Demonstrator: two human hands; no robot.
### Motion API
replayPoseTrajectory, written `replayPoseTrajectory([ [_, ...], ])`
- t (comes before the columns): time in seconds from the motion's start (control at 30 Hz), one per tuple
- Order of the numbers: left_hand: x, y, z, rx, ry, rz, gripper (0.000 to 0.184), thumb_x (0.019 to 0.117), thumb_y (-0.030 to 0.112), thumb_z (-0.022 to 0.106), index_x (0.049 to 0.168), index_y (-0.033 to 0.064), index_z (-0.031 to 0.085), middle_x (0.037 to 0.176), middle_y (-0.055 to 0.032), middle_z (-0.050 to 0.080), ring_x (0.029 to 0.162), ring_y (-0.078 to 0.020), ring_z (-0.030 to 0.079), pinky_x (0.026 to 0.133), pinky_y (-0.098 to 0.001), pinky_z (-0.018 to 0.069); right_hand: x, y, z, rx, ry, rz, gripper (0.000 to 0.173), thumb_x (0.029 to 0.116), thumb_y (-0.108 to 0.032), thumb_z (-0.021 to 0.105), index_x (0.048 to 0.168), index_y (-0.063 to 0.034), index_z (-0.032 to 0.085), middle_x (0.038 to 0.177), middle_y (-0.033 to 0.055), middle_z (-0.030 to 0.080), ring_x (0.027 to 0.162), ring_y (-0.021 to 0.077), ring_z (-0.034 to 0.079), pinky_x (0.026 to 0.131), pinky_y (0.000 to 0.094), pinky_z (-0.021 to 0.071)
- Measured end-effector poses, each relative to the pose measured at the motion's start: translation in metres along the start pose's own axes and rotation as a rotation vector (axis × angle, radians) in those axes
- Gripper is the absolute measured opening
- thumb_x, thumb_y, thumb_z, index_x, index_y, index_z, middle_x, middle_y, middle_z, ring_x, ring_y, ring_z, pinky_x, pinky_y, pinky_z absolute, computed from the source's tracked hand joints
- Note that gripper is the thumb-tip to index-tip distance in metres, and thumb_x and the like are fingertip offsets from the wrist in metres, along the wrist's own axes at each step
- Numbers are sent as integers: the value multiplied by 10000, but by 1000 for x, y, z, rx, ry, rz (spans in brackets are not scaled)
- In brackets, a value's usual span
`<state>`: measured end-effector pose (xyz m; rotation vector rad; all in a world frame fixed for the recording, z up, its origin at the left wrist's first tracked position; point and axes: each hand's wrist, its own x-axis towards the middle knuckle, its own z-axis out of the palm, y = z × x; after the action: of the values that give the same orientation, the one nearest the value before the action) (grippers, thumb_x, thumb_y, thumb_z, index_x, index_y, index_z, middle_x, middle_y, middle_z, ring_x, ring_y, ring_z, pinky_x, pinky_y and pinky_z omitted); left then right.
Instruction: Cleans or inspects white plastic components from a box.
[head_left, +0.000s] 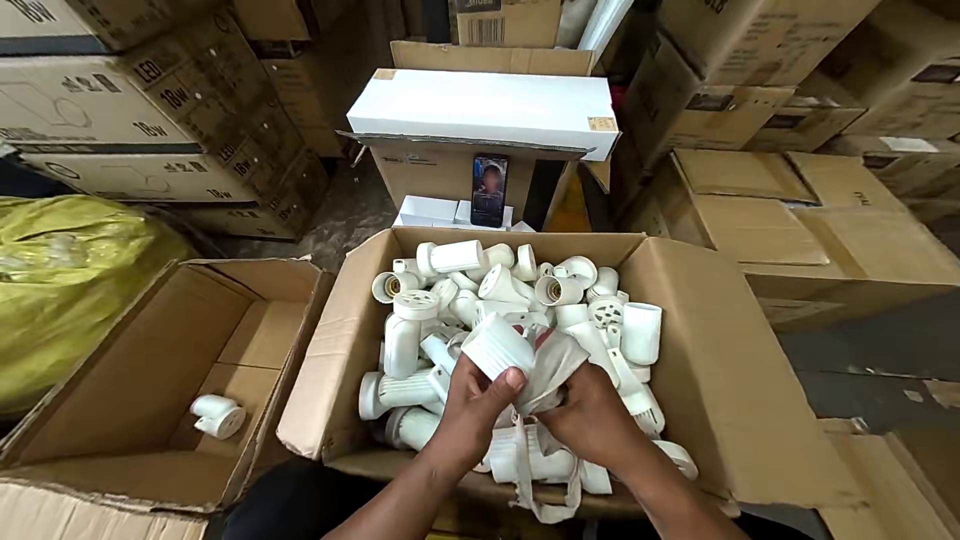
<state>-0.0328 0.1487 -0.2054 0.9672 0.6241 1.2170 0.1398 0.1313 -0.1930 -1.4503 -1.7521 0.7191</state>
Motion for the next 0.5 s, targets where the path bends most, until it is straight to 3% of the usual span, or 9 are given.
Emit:
replayPoseTrajectory([
  [0.03, 2, 2, -4, -26, -17, 1, 769, 903, 444, 741, 1371, -74, 419, 1285, -183, 646, 1158, -247, 654, 1013, -411, 540, 0, 0, -2, 269, -37, 6, 410, 787, -134, 829, 1137, -30, 643, 975, -10, 750, 929, 68, 723, 859, 298, 626],
  [0.07, 5, 5, -8, -51, -28, 7, 750, 896, 444, 745, 1358, -69, 453, 1287, -195, 649, 1156, -259, 657, 1006, -420, 542, 1, -1, -3, 533, -46, -5, 360, 806, 0, 761, 1142, -25, 633, 1006, -2, 747, 948, 67, 717, 880, 287, 620],
  [0.1, 7, 9, -10, -57, -36, 17, 730, 887, 437, 754, 1340, -62, 473, 1276, -194, 654, 1140, -259, 663, 995, -421, 547, 1, -2, -4, 713, -26, -17, 298, 823, 26, 686, 1104, -68, 661, 994, -25, 745, 923, 52, 708, 850, 278, 614],
  [0.17, 12, 18, -12, 53, -35, 74, 714, 878, 450, 765, 1294, -62, 493, 1219, -166, 678, 1077, -224, 687, 950, -391, 572, 5, 0, -10, 880, 50, -48, 201, 888, -170, 722, 1088, -187, 727, 998, -84, 746, 907, 17, 692, 812, 250, 600],
  [0.2, 13, 20, -12, 161, -27, 114, 722, 867, 478, 770, 1272, -65, 521, 1192, -141, 690, 1056, -199, 693, 941, -375, 580, 6, -1, -13, 871, 88, -69, 233, 891, -262, 758, 1115, -204, 726, 1023, -91, 744, 935, 20, 691, 829, 248, 598],
  [0.27, 11, 19, -9, 381, -16, 186, 744, 849, 584, 739, 1237, -29, 568, 1122, -66, 701, 1025, -131, 691, 928, -344, 590, 6, -8, -12, 705, 127, -97, 329, 884, -353, 790, 1120, -142, 700, 999, -60, 744, 910, 46, 703, 807, 257, 611],
  [0.33, 10, 12, -7, 451, -14, 198, 799, 828, 654, 721, 1228, -23, 578, 1101, -80, 675, 1017, -143, 670, 920, -359, 578, 3, -16, -5, 565, 124, -80, 322, 902, -267, 781, 1100, -32, 685, 972, 18, 718, 857, 91, 696, 770, 270, 618],
  [0.43, 12, 11, -8, 480, 7, 101, 820, 807, 671, 729, 1225, -18, 581, 1072, -80, 682, 975, -142, 687, 869, -334, 600, 4, -16, -3, 398, 163, -3, 253, 912, -309, 762, 982, -74, 699, 804, -22, 707, 704, 61, 677, 645, 246, 595],
  [0.5, 13, 14, -8, 454, 8, 42, 806, 800, 632, 763, 1234, -14, 552, 1042, -65, 712, 940, -136, 714, 839, -320, 621, 6, -10, -11, 160, 198, 47, 421, 863, -538, 751, 954, -129, 721, 825, -42, 702, 725, 57, 673, 644, 281, 595],
])
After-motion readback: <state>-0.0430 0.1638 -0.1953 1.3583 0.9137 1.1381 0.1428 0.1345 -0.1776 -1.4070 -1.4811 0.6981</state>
